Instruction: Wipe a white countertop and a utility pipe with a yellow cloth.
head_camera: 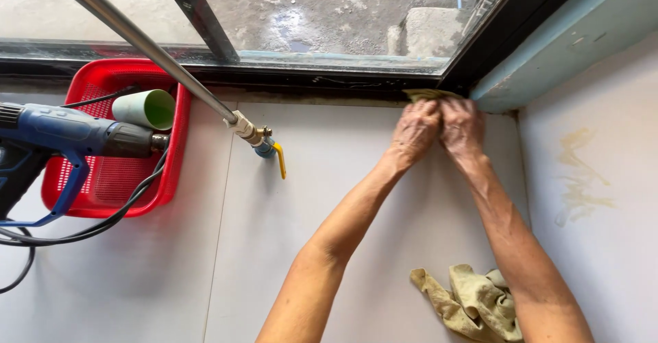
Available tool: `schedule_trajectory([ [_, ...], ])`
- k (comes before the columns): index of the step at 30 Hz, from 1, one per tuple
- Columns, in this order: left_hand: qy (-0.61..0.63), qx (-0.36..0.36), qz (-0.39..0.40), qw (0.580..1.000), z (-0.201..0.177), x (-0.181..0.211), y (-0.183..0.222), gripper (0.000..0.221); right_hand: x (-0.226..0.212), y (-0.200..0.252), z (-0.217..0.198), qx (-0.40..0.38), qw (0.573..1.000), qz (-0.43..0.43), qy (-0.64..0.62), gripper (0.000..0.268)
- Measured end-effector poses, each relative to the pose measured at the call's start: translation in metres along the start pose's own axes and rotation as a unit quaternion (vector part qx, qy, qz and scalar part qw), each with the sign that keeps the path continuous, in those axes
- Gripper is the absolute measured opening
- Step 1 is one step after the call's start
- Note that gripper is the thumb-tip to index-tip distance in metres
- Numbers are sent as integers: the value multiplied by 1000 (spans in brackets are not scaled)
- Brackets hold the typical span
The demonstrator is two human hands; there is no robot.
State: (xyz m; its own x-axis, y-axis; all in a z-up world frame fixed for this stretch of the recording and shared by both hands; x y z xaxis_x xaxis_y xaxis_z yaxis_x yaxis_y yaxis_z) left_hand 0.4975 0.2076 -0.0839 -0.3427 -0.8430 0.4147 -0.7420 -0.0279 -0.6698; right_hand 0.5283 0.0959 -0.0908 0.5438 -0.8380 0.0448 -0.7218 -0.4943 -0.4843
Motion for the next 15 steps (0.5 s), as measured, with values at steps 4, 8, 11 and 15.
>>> schedule_trajectory([
  [4, 6, -43, 38, 998, 10, 12, -9, 17, 4, 3, -17, 47, 997, 51, -19, 43],
  [8, -82, -96, 53, 991, -18, -25, -4, 20, -29, -15, 10, 110, 987, 93, -63, 25],
  [11, -136, -38, 27, 990, -58, -65, 19, 27, -85, -39, 12, 139, 982, 57, -113, 22],
  [15, -176, 24, -76, 981, -122, -104, 40, 42, -163, -78, 28, 107, 967, 6, -230, 23],
])
Point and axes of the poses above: each hand's wrist, its own y-axis away from the middle knuckle, its own z-axis out of the palm, x = y × z, the point moved 5 cm from there along -y, towards the middle knuckle, and after that the axes turned 9 degrees about x, right-handed, at the moved point
